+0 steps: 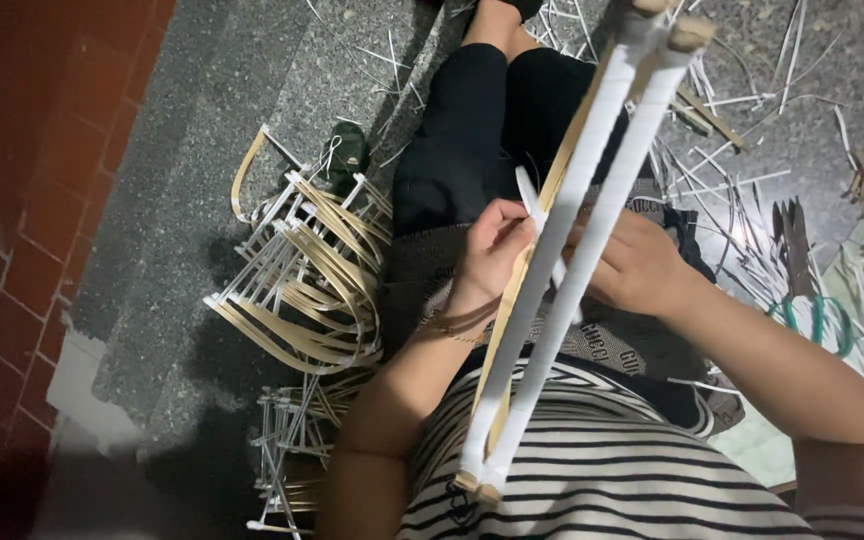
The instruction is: The recorder is wrapping and taping bamboo strips to assemble circular frames, likely as part of a furniture manufacturing process.
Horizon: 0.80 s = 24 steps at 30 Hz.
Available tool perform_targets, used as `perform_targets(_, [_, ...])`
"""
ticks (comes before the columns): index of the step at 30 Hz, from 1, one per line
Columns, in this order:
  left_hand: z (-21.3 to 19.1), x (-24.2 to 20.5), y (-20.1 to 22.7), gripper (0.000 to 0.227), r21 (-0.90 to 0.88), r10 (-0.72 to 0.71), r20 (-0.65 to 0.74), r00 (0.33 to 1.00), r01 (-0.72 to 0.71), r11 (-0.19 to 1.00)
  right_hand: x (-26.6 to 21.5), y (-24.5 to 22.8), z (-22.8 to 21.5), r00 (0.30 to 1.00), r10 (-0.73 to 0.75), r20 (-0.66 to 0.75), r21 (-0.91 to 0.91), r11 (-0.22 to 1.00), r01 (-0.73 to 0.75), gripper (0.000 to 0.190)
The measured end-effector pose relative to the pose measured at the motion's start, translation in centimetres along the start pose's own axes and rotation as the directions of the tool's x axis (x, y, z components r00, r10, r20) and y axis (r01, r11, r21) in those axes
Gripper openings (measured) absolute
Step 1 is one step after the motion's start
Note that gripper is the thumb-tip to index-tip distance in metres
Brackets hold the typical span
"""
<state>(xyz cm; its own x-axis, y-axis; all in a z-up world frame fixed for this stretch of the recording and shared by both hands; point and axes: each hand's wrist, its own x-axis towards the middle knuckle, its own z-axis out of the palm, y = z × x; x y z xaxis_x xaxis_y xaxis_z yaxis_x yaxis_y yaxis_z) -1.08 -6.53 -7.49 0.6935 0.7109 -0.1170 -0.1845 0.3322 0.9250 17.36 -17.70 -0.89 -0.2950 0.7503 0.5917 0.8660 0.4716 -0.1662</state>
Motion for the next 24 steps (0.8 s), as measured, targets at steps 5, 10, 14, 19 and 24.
perform_targets(5, [0.7, 0.0, 0.6, 0.008, -0.116, -0.106, -0.023, 0.994, 0.102, 0.988, 2.8, -1.0, -1.0, 0.996, 0.001, 0.084, -0.083, 0.997, 0.006, 0.028])
perform_targets(10, [1.6, -0.3, 2.0, 0.007, -0.138, -0.127, -0.032, 0.991, 0.121, 0.983, 2.0, -0.3, -0.7, 0.999, 0.038, -0.009, 0.048, 0.998, -0.037, 0.028])
perform_targets(14, [2.9, -0.7, 5.1, 0.007, -0.228, -0.253, -0.016, 0.967, 0.243, 0.943, 2.2, 0.0, -1.3, 0.996, -0.075, -0.044, -0.006, 0.997, 0.074, 0.026])
perform_targets(19, [1.6, -0.3, 0.0, 0.007, -0.195, -0.111, 0.048, 0.993, 0.118, 0.974, 0.9, 0.4, -0.5, 0.997, -0.057, -0.059, 0.002, 0.998, 0.057, 0.019])
perform_targets(24, [2.5, -0.2, 3.2, 0.009, -0.207, -0.122, 0.073, 0.990, 0.135, 0.969, 2.7, 0.0, -1.7, 0.995, -0.072, -0.070, 0.023, 0.997, 0.074, 0.021])
